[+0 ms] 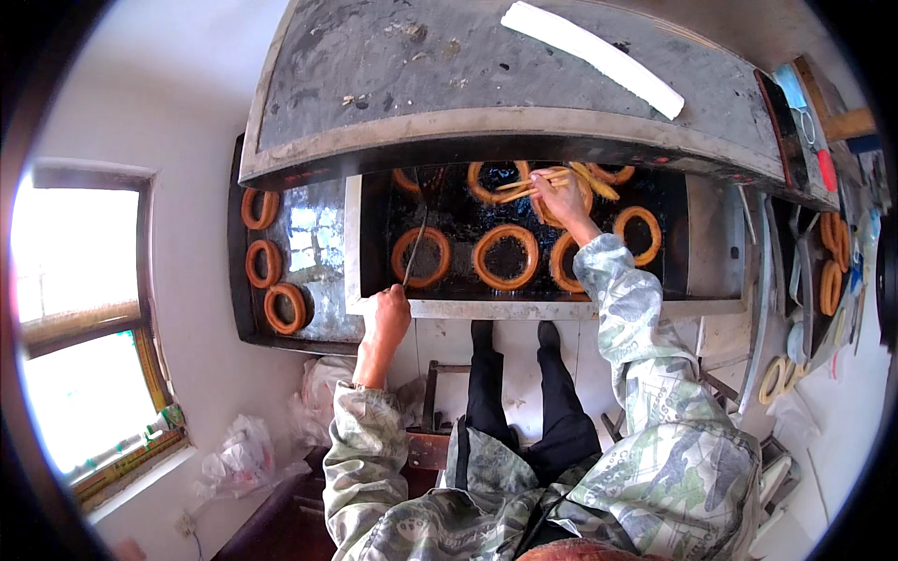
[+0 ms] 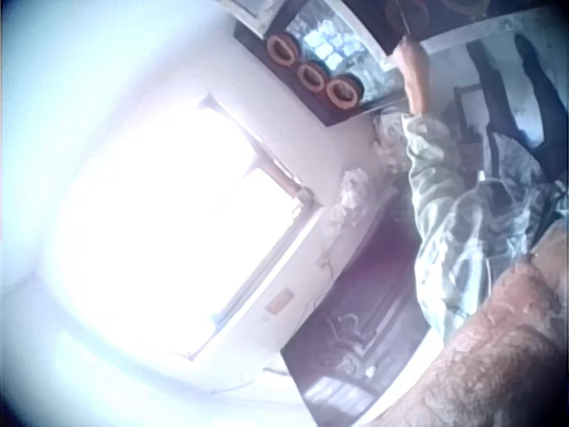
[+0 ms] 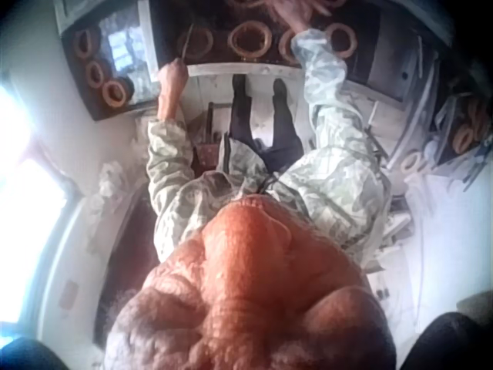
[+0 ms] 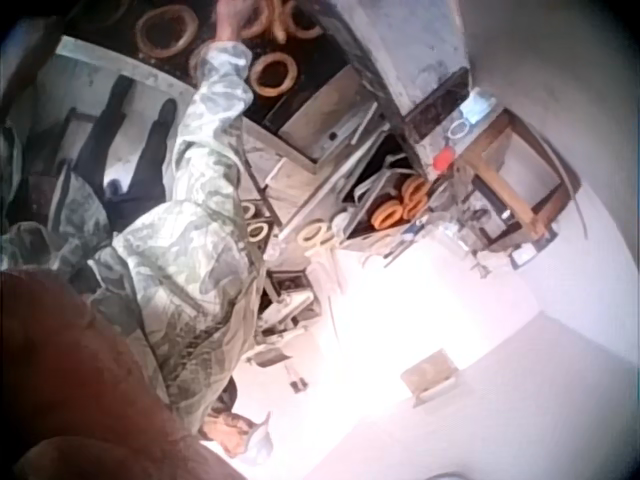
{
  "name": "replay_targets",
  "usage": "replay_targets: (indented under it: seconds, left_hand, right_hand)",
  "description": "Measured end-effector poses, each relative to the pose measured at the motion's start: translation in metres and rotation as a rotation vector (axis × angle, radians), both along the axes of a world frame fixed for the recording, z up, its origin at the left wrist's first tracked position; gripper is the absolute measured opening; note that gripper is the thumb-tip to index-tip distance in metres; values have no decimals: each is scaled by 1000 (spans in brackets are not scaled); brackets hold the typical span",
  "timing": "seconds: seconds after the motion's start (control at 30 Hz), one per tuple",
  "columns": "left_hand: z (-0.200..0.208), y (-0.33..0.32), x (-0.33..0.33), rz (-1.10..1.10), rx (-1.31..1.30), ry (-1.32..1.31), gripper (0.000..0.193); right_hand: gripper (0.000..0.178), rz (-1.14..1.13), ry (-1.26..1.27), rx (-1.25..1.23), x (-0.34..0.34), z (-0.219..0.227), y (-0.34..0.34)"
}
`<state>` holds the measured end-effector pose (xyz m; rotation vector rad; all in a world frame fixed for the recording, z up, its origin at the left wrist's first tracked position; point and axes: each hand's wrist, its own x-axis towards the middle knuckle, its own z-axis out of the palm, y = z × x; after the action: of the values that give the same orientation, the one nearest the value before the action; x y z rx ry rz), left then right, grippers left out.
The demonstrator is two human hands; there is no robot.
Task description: The person uses chopsticks and a skimmer to turn and fry dough rings in a vat of hot oil, and then transfers raw dough rings from a tray onto another surface.
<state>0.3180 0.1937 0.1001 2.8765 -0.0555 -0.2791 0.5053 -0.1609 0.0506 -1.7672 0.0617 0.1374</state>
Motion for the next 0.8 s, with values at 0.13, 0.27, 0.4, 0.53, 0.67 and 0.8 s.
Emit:
replay_targets:
  seconds: [0.13,0.27,0.4,0.53,0.67,0.8]
  left_hand:
    - [-6,9,-1,0,-13,-43,12]
    - [9,14,-15,60,3,-37,11]
    - [7,24,-43,154,-12,-45,9]
    - [27,18,-60,163,96,-38,10]
    - [41,16,-73,171,102,-62,10]
    - [28,33,-92,237,58,-70,11]
  right_hand:
    - [32,7,7,36,-1,13,-8]
    - [32,-70,-3,31,-25,62,-13]
    - [31,39,95,284,-60,73,22]
    - [30,105,186,264,-92,12,89]
    - [28,58,-31,52,-105,-19,110]
    - [24,107,-60,-83,-94,-15,103]
